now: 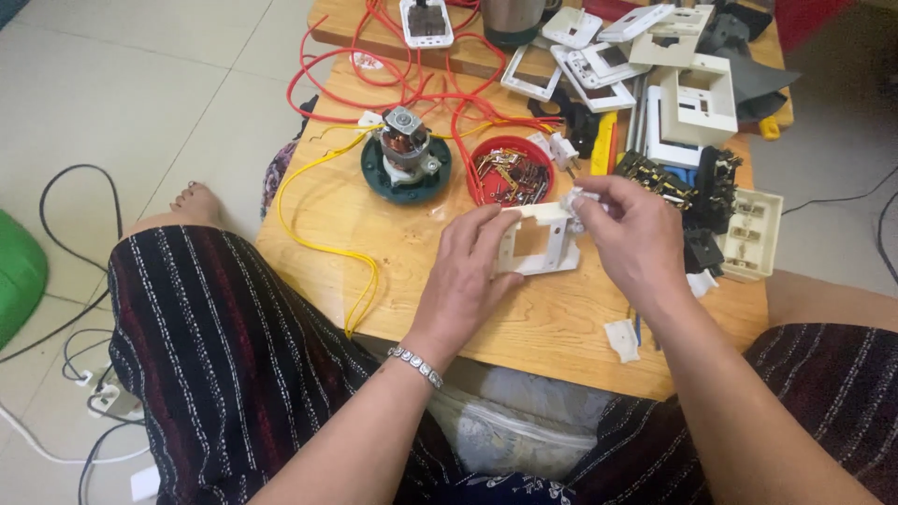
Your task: Wiping and cleaning white plastic electrical housings with a cloth on a low workbench.
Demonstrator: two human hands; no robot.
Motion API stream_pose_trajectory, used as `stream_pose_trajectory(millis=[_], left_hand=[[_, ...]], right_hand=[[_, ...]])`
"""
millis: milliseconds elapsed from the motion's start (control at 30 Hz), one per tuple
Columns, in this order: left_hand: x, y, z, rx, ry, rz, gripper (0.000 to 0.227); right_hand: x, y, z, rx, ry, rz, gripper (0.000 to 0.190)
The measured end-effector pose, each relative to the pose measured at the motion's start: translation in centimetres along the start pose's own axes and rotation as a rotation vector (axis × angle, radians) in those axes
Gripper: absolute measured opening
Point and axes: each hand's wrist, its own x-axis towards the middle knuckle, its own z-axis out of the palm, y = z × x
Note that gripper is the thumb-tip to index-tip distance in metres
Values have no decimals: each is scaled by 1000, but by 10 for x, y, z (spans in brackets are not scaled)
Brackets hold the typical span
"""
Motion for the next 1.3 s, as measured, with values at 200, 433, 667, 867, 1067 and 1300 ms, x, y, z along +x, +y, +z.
stream_pose_trajectory(millis=[200,433,667,867,1067,1300], left_hand=[[-4,2,2,-80,75,26,61],[-3,8,-8,-287,-98,-257,69],[-1,9,-9,-269,-165,-333,61],[2,13,-15,-258,-169,-331,59],[4,13,-15,-238,-183,-323,58],[2,10,-13,-212,-174,-293,59]], right_hand=[[-11,-35,-13,342,38,46,30],[-8,9,-3,-146,49,-151,18],[-20,11,-11,-173,-22,-232,36],[-18,-7,-19,-139,-10,-48,22],[-13,0,-15,-102,-62,234,24],[-10,-6,-14,-232,-3,-38,14]])
